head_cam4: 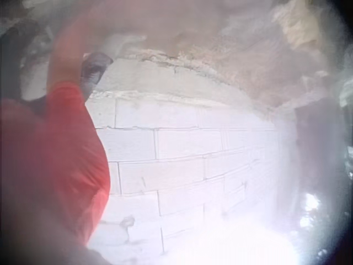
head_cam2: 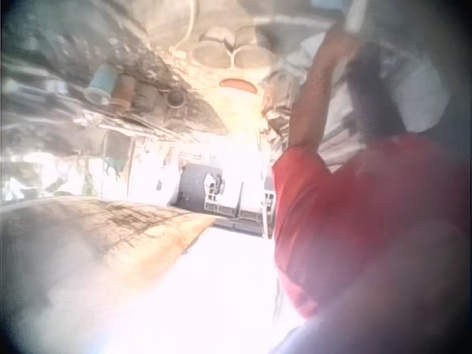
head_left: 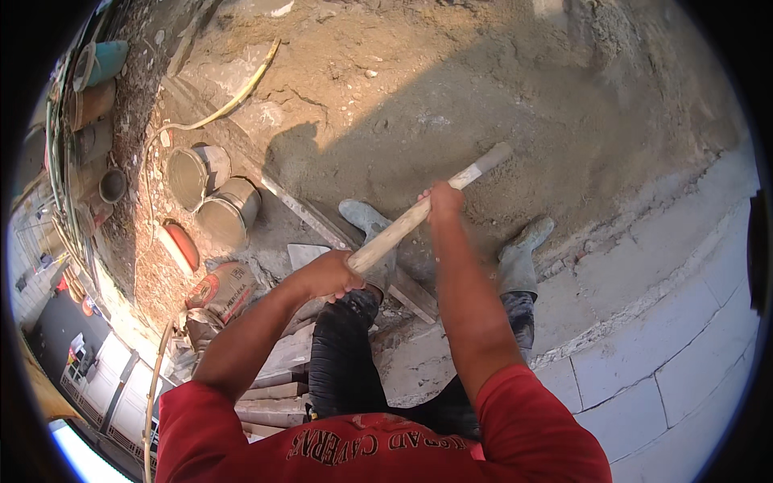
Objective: The person mixes mortar in a shallow pit on the ground using a hoe, repeatedly pulling and pushing the sand and cement mixture into water and then smoothing the edges of the pile.
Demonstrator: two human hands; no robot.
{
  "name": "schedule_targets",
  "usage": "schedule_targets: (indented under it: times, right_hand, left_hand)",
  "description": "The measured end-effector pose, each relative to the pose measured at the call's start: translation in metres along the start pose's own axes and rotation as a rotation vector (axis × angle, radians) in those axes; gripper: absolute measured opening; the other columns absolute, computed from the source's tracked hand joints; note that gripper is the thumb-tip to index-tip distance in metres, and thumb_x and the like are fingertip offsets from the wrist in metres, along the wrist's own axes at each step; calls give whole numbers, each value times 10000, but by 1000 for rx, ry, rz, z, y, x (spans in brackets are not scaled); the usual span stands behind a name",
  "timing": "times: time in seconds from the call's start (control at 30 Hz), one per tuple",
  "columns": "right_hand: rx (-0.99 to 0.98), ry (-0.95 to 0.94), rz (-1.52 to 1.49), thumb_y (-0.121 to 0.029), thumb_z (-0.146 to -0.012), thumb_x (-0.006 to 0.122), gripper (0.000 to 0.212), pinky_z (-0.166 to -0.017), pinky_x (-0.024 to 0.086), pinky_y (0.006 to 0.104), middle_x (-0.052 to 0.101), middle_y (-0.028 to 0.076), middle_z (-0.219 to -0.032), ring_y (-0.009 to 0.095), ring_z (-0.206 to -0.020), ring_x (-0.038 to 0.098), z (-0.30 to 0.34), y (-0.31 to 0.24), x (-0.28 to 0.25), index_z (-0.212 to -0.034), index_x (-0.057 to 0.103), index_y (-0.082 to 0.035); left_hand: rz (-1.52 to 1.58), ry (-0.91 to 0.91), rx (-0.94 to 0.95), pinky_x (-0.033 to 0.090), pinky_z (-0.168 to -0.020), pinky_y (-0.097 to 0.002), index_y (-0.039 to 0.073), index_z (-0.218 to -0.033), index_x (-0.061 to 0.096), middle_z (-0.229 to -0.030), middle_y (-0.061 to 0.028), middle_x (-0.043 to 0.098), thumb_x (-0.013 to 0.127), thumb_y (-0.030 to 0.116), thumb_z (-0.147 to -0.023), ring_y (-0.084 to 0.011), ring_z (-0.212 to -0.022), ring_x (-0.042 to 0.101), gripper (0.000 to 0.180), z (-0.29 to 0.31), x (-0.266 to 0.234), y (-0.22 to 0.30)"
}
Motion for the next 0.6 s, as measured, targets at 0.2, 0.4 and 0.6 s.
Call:
schedule_targets:
  times: [0.2, 0.4, 0.6]
  right_hand:
    - [154, -225, -238, -54, -901, 603, 180, -530, 511, 372, 512, 90, -811, 190, -600, 545, 151, 82, 67, -1001, 472, 18]
    - [-125, -93, 9, -94, -937, 619, 238, -482, 499, 370, 504, 79, -729, 186, -549, 531, 133, 36, -34, -1040, 438, 20]
    - [-213, 191, 573, -58, -871, 560, 190, -499, 523, 423, 585, 193, -731, 290, -566, 608, -72, -56, -184, -953, 543, 113]
  left_hand:
    - [-363, 66, -199, 470, -456, -280, -27, -1190, 624, -635, -23, 610, 757, 134, -754, -97, -508, 571, 484, 149, -79, -45]
    - [-53, -109, -101, 461, -439, -302, -9, -1053, 616, -671, -37, 585, 767, 153, -752, -126, -495, 559, 375, 76, 25, -84]
    - [261, -389, 139, 417, -443, -315, 18, -933, 584, -674, -14, 559, 731, 163, -781, -110, -511, 526, 257, -98, 156, -24]
Point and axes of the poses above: each hand's wrist, its own z-axis away from the middle knuckle, its own x-axis out of the palm, y = z × x, the point moved 2 cm from there along -z, towards the middle knuckle
